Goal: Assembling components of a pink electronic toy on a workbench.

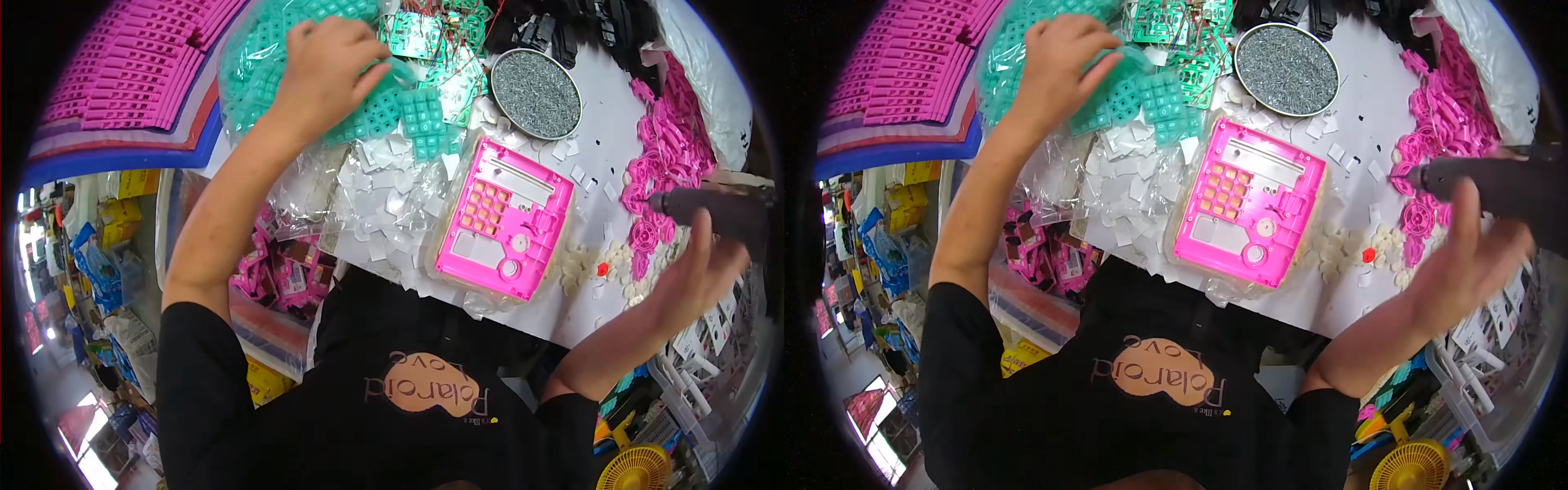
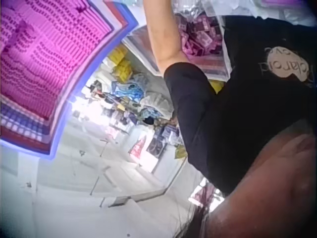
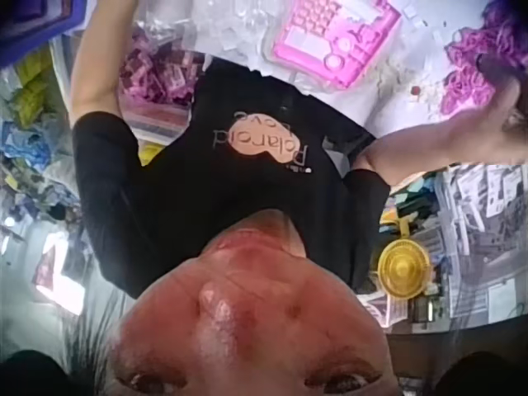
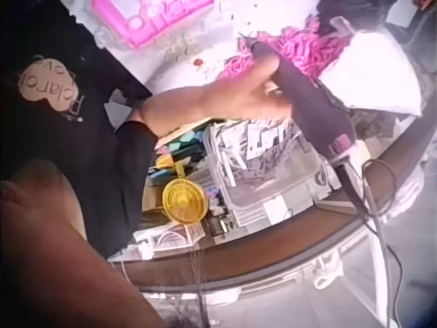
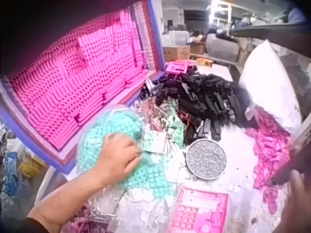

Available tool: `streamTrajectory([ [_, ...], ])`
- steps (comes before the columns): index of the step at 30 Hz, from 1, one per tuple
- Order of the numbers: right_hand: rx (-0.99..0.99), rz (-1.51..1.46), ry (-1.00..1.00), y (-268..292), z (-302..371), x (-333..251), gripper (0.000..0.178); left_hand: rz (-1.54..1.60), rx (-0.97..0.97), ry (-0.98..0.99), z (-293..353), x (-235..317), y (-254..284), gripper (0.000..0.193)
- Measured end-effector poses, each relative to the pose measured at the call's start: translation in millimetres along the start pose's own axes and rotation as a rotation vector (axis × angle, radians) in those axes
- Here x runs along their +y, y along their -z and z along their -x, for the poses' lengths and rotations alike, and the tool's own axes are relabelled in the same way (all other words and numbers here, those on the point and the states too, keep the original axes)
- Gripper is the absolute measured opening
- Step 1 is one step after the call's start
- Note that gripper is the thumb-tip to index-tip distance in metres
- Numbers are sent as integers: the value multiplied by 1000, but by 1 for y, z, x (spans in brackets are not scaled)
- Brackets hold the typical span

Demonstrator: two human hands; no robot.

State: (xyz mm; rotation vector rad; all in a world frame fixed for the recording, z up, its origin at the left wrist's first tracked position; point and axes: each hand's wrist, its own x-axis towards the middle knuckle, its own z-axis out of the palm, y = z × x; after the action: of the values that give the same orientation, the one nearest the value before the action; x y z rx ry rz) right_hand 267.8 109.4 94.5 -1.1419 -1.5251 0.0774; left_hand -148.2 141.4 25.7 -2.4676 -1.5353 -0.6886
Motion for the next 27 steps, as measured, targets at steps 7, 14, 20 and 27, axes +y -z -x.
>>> streamTrajectory([
  [7, -352, -301, 48, -26, 68, -46, 33, 1264, -94, 803, 37, 86, 27, 16],
  [14, -662, -446, -321, -46, 87, -58, 47, 1904, -229, 950, 57, 141, 26, 22],
  [20, -746, -685, -63, -56, 94, -45, 47, 2374, -537, 1253, 76, 163, 30, 48],
  [27, -937, -520, 47, -33, 75, -64, 29, 2167, -1085, 1125, 101, 166, 36, 34],
])
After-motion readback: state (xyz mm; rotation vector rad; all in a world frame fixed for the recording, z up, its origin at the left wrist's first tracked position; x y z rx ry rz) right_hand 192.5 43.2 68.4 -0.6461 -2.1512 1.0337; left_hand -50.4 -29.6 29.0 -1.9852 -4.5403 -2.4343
